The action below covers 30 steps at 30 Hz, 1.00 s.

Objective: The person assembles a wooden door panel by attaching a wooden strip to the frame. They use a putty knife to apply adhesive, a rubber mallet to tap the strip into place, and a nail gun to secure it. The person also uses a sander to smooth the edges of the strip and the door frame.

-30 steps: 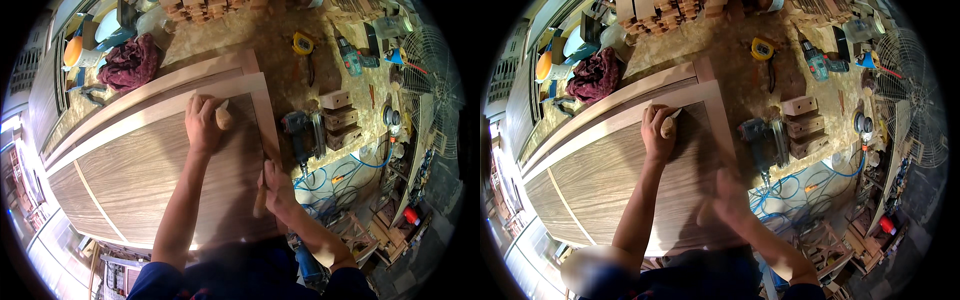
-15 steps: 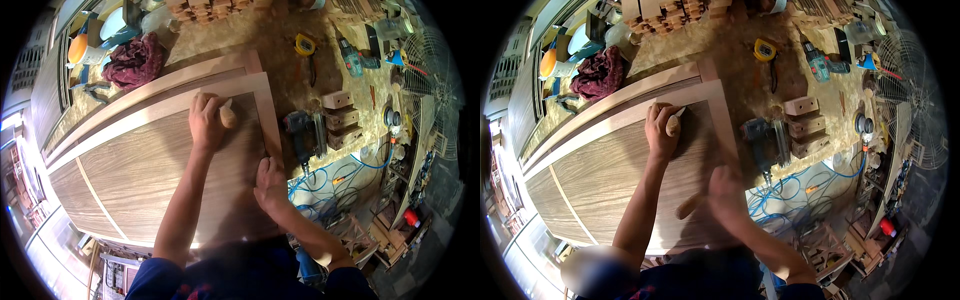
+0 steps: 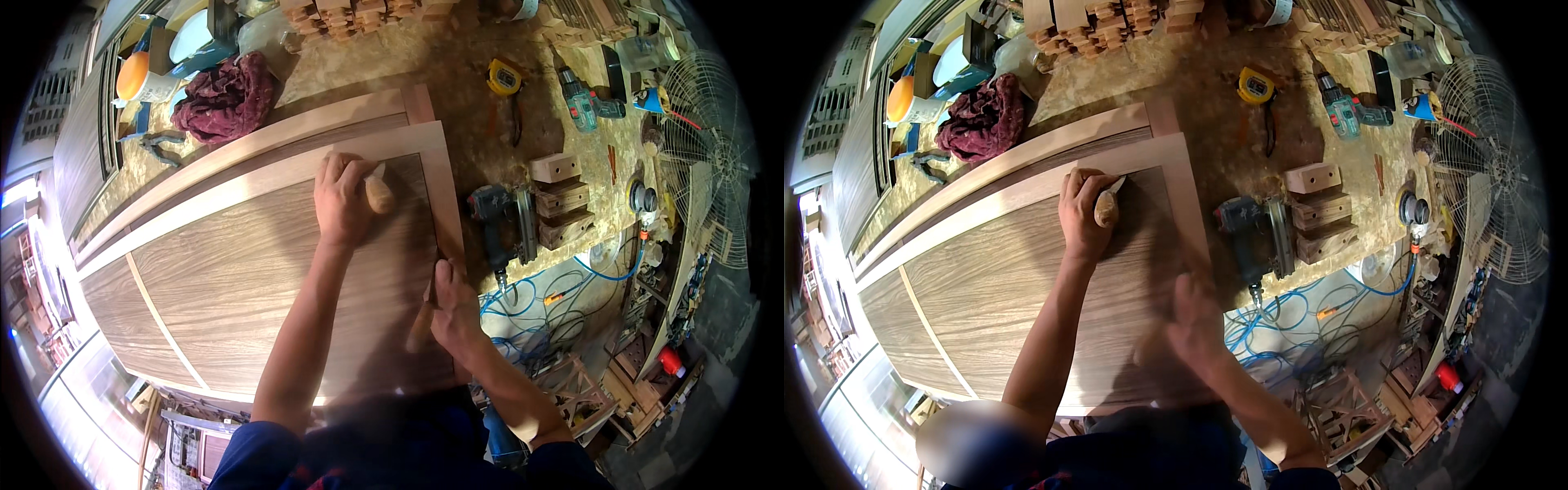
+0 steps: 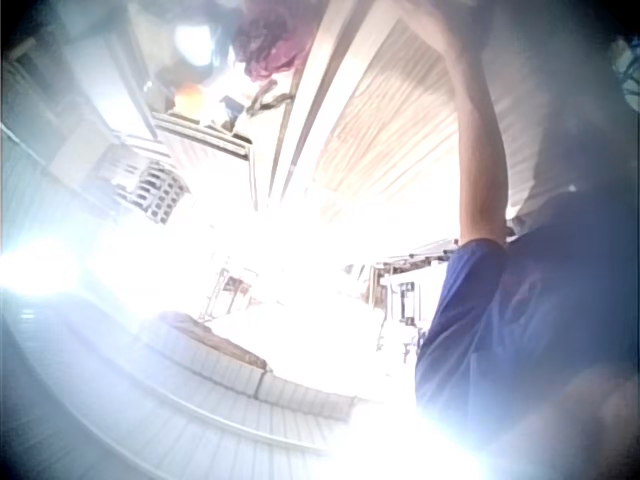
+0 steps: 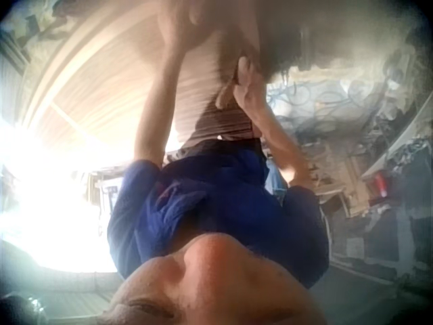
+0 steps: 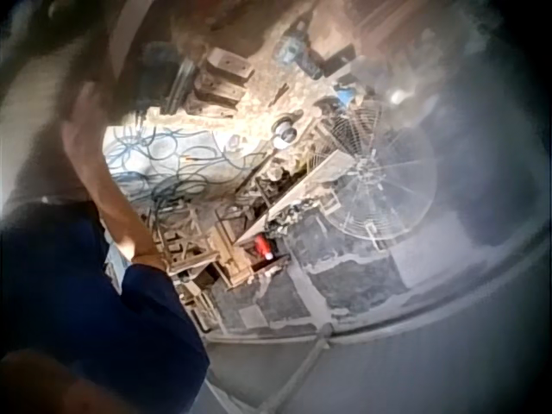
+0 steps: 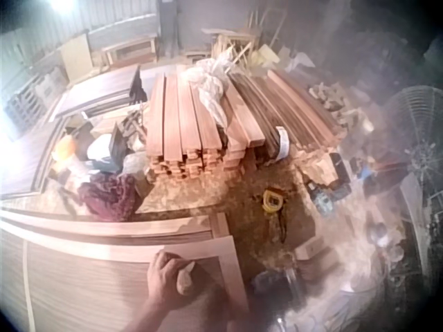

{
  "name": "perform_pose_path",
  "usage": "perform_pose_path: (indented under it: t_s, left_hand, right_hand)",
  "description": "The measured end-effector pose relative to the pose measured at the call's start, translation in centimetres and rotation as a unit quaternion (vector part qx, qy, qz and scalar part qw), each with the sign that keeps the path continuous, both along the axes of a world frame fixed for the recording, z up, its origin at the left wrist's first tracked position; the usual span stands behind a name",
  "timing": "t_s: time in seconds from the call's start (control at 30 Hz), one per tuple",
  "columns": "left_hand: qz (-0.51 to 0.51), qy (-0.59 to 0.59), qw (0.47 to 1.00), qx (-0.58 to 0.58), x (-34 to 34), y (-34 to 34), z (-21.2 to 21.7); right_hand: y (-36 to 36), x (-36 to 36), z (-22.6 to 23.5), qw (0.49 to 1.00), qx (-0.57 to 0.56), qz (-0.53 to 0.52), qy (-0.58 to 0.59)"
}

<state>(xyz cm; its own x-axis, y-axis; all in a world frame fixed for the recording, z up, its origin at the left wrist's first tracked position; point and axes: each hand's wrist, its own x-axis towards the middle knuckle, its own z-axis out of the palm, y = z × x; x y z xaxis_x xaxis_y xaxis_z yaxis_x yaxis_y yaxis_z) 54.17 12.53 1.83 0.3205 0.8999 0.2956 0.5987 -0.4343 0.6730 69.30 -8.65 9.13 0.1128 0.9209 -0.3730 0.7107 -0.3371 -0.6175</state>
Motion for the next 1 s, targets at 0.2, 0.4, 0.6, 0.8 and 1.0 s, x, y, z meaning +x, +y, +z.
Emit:
perform_pose_path:
  t_s: [0.2, 0.4, 0.6, 0.8, 1.0]
  left_hand:
    - [0.004, 0.005, 1.000, 0.006, 0.9, 0.2, 0.2]
    - [0.015, 0.105, 0.994, -0.036, -3.0, -0.7, -1.7]
    - [0.004, -0.043, 0.999, 0.018, -0.1, -0.4, -2.2]
    - [0.041, -0.056, 0.998, 0.012, 2.0, -1.1, -4.0]
    - [0.077, -0.104, 0.991, 0.042, 2.7, -1.0, -4.1]
  right_hand:
    - [1.0, -0.3, 0.3, 0.998, -0.024, 0.009, -0.060]
    - [-1.3, -1.8, -3.1, 0.943, 0.052, -0.266, 0.192]
    - [-1.7, -0.9, -3.9, 0.858, -0.056, -0.394, 0.325]
    - [-2.6, 2.4, -4.6, 0.988, -0.066, -0.054, -0.129]
    - [-3.7, 5.4, -8.1, 0.992, -0.017, -0.124, 0.032]
